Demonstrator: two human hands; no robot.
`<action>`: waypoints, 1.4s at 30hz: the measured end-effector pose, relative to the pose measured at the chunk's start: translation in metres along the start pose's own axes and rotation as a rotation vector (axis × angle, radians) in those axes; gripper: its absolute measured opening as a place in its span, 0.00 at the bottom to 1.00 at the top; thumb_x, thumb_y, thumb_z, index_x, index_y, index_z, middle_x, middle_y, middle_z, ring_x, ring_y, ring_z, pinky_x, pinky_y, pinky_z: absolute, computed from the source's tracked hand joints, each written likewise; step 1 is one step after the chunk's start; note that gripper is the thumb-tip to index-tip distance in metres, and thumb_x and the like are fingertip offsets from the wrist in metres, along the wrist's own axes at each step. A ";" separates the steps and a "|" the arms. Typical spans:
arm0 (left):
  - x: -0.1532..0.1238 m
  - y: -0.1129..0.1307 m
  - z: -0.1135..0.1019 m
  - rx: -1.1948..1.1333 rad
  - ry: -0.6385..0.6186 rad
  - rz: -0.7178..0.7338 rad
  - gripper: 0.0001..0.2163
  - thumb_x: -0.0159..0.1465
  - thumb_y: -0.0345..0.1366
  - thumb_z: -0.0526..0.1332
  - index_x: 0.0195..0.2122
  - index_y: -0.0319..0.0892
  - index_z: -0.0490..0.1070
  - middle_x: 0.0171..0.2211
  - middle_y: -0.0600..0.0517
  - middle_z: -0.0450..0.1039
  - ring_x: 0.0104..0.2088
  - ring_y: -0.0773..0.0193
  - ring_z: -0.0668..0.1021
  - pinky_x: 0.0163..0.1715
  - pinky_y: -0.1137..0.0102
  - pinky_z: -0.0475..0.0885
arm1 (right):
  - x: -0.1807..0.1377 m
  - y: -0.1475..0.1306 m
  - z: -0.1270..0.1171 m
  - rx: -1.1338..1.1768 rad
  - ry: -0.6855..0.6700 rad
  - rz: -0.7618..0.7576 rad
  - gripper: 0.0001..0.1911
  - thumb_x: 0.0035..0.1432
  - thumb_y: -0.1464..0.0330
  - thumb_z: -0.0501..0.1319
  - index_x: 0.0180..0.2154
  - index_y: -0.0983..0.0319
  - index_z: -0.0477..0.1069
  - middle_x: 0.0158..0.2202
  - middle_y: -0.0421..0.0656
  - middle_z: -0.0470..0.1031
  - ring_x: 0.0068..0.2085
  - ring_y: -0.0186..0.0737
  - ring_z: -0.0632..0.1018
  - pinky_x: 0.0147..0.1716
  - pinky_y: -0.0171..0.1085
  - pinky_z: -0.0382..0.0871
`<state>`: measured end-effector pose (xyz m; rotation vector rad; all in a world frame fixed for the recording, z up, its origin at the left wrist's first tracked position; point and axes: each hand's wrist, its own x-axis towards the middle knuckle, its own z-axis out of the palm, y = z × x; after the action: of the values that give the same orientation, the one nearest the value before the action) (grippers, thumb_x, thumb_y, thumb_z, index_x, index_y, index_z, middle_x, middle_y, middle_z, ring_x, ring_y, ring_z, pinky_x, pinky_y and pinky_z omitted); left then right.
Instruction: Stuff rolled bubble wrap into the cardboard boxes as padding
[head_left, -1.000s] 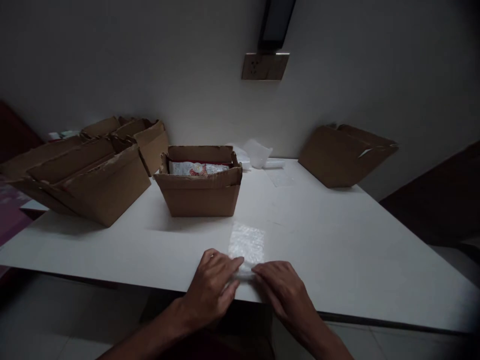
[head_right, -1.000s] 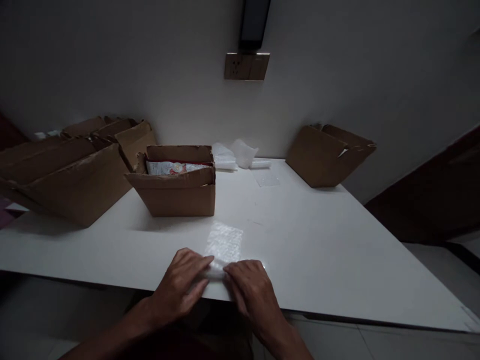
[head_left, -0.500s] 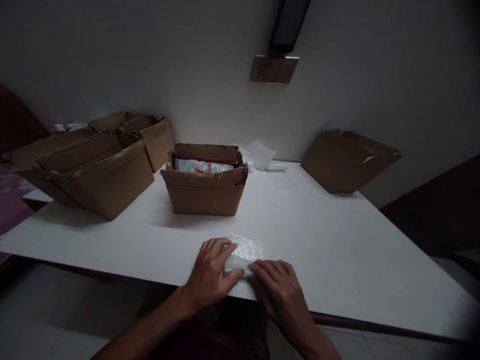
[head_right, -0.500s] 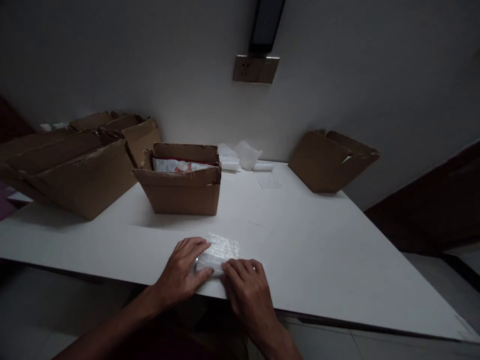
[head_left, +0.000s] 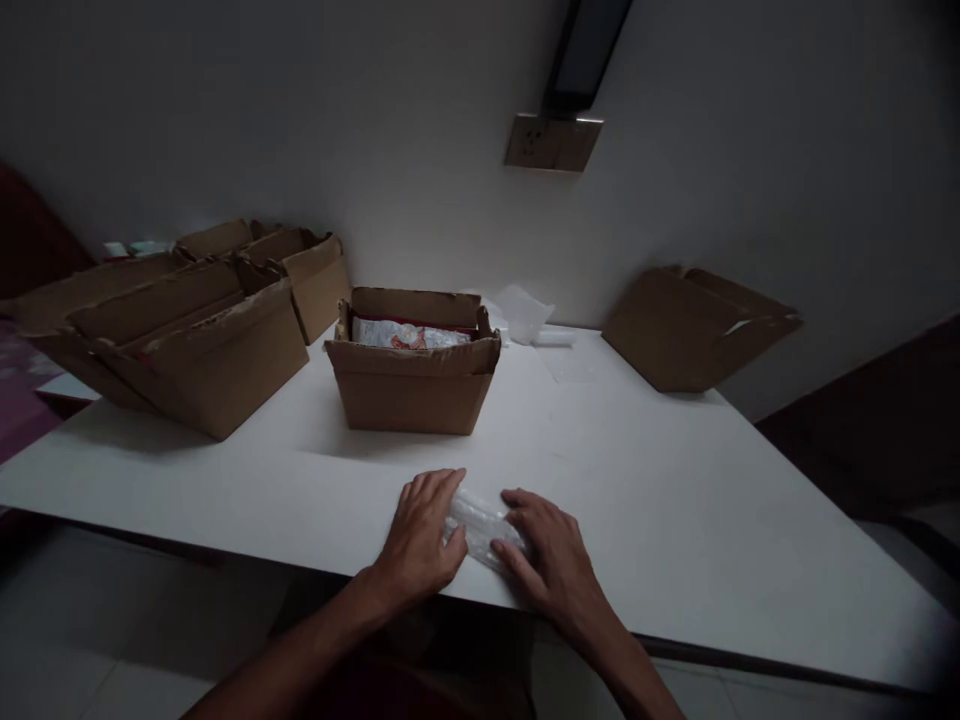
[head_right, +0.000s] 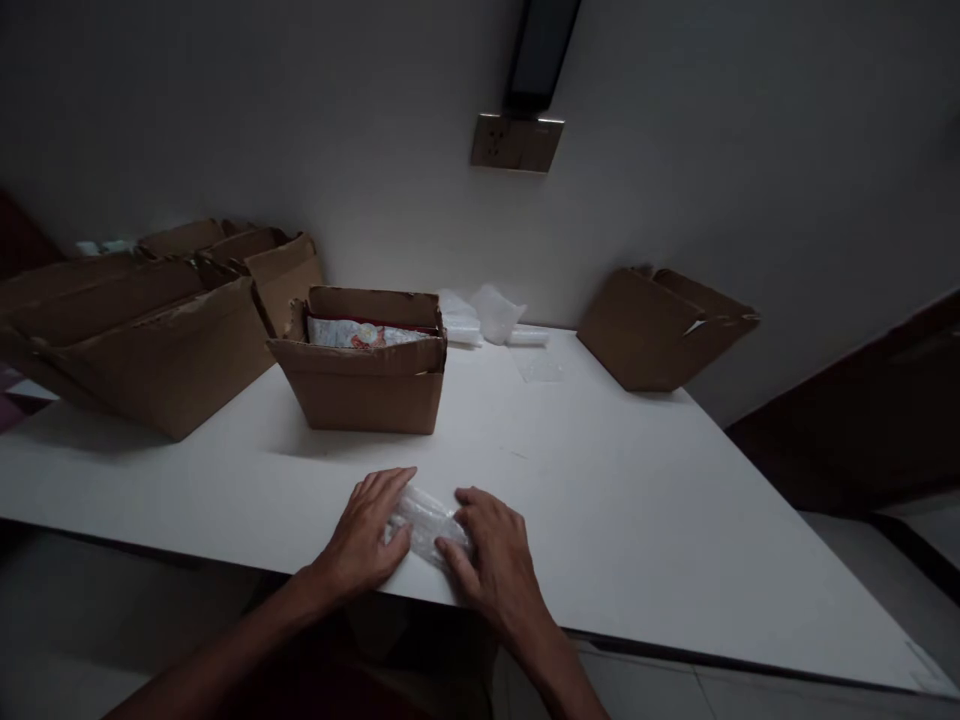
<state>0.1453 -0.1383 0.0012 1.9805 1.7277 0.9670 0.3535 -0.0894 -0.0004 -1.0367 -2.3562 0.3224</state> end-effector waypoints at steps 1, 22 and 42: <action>0.000 0.000 -0.002 -0.027 -0.022 0.015 0.31 0.56 0.28 0.57 0.63 0.35 0.59 0.59 0.40 0.67 0.59 0.50 0.67 0.61 0.53 0.61 | -0.001 -0.002 -0.002 0.045 -0.017 0.005 0.13 0.62 0.60 0.59 0.44 0.59 0.72 0.52 0.51 0.76 0.53 0.52 0.75 0.51 0.52 0.69; 0.082 -0.030 -0.141 0.378 0.864 0.363 0.27 0.60 0.24 0.58 0.61 0.43 0.59 0.53 0.42 0.70 0.60 0.47 0.68 0.59 0.49 0.63 | 0.154 -0.054 -0.142 -0.108 0.286 -0.163 0.16 0.59 0.51 0.62 0.42 0.54 0.76 0.38 0.44 0.80 0.28 0.39 0.78 0.16 0.33 0.66; 0.083 -0.060 -0.124 0.243 0.983 0.373 0.30 0.62 0.27 0.60 0.65 0.47 0.55 0.56 0.43 0.66 0.59 0.51 0.68 0.59 0.53 0.65 | 0.319 -0.086 -0.040 -0.336 -0.540 -0.369 0.05 0.52 0.71 0.66 0.28 0.55 0.79 0.27 0.38 0.80 0.27 0.36 0.78 0.27 0.32 0.64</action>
<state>0.0194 -0.0684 0.0720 2.1876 1.9962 2.2332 0.1454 0.0875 0.1898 -0.6812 -3.1075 0.0666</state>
